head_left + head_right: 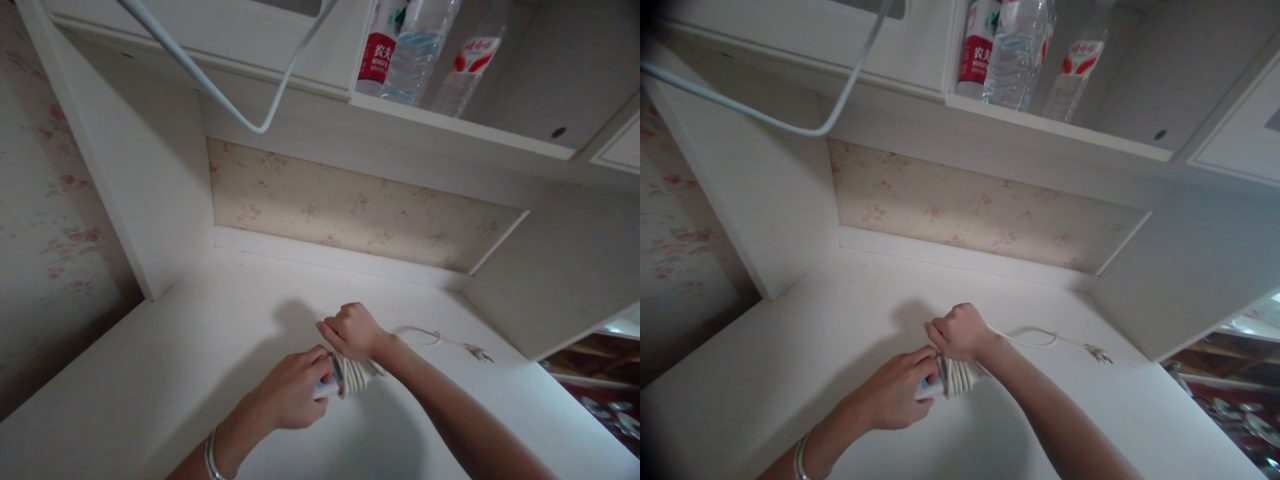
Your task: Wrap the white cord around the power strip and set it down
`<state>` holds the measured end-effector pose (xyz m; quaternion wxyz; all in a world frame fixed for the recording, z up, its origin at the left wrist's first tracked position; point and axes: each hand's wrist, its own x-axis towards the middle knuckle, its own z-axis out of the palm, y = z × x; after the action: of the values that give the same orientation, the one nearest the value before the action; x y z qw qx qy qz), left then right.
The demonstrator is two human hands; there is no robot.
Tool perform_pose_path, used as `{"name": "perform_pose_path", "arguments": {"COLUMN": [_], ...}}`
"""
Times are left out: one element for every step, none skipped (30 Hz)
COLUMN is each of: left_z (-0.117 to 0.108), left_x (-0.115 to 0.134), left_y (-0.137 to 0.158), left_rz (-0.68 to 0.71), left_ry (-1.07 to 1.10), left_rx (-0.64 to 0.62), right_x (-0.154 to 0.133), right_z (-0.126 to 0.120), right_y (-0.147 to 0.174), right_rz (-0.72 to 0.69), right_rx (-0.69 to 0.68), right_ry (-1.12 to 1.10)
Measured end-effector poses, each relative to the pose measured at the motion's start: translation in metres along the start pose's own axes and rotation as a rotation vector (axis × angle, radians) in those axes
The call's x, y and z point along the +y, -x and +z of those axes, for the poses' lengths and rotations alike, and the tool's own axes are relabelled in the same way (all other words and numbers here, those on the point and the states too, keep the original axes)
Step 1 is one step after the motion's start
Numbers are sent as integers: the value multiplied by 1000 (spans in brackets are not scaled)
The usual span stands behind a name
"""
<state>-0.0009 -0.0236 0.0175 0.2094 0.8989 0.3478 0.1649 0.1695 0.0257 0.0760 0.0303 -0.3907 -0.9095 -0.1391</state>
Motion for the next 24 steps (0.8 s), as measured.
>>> {"name": "perform_pose_path", "arguments": {"left_z": [0, -1, -1, -1, -1, -1, -1, -1, -1, 0, 0, 1, 2, 2, 3, 3, 3, 3, 2, 2, 0, -1, -3, -4], "left_x": [1, 3, 4, 6, 8, 9, 11, 12, 13, 13, 14, 14, 14, 14, 13, 13, 12, 11, 10, 9, 9, 8, 7, 6], "left_y": [1, 1, 2, 2, 3, 4, 4, 5, 5, 5, 6, 6, 7, 7, 8, 8, 9, 9, 10, 10, 10, 10, 9, 9], "left_rz": [19, 38, 54, 67, 78, 84, 87, 91, 94, 100, 107, 115, 126, 135, 143, 151, 157, 161, 161, 156, 147, 132, 113, 88], "left_ry": [-4, -3, 0, 7, 15, 24, 32, 40, 48, 55, 62, 68, 75, 84, 92, 101, 108, 114, 119, 125, 129, 132, 135, 137], "left_rx": [-7, -12, -15, -15, -15, -12, -6, 2, 12, 22, 33, 45, 56, 69, 86, 105, 129, 157, 188, 220, 254, 287, 318, 350], "right_x": [0, 1, 1, 2, 4, 6, 8, 11, 13, 16, 19, 21, 22, 23, 24, 23, 23, 22, 21, 21, 21, 21, 21, 22], "right_z": [0, 0, 0, 1, 1, 2, 4, 5, 7, 9, 11, 14, 17, 20, 24, 29, 33, 38, 43, 47, 51, 55, 58, 61], "right_y": [-3, -6, -8, -11, -13, -15, -16, -18, -18, -19, -19, -19, -19, -19, -18, -18, -17, -16, -15, -13, -12, -9, -6, -2], "right_rz": [14, 25, 36, 47, 59, 73, 90, 110, 131, 153, 177, 203, 230, 257, 284, 307, 324, 335, 342, 349, 355, 362, 369, 394], "right_rx": [-15, -29, -42, -54, -63, -70, -72, -73, -74, -77, -84, -96, -110, -124, -135, -143, -148, -154, -165, -181, -199, -216, -233, -258], "right_ry": [-6, -14, -20, -26, -31, -38, -46, -58, -76, -102, -137, -182, -238, -301, -367, -433, -493, -541, -562, -556, -530, -490, -437, -400]}}
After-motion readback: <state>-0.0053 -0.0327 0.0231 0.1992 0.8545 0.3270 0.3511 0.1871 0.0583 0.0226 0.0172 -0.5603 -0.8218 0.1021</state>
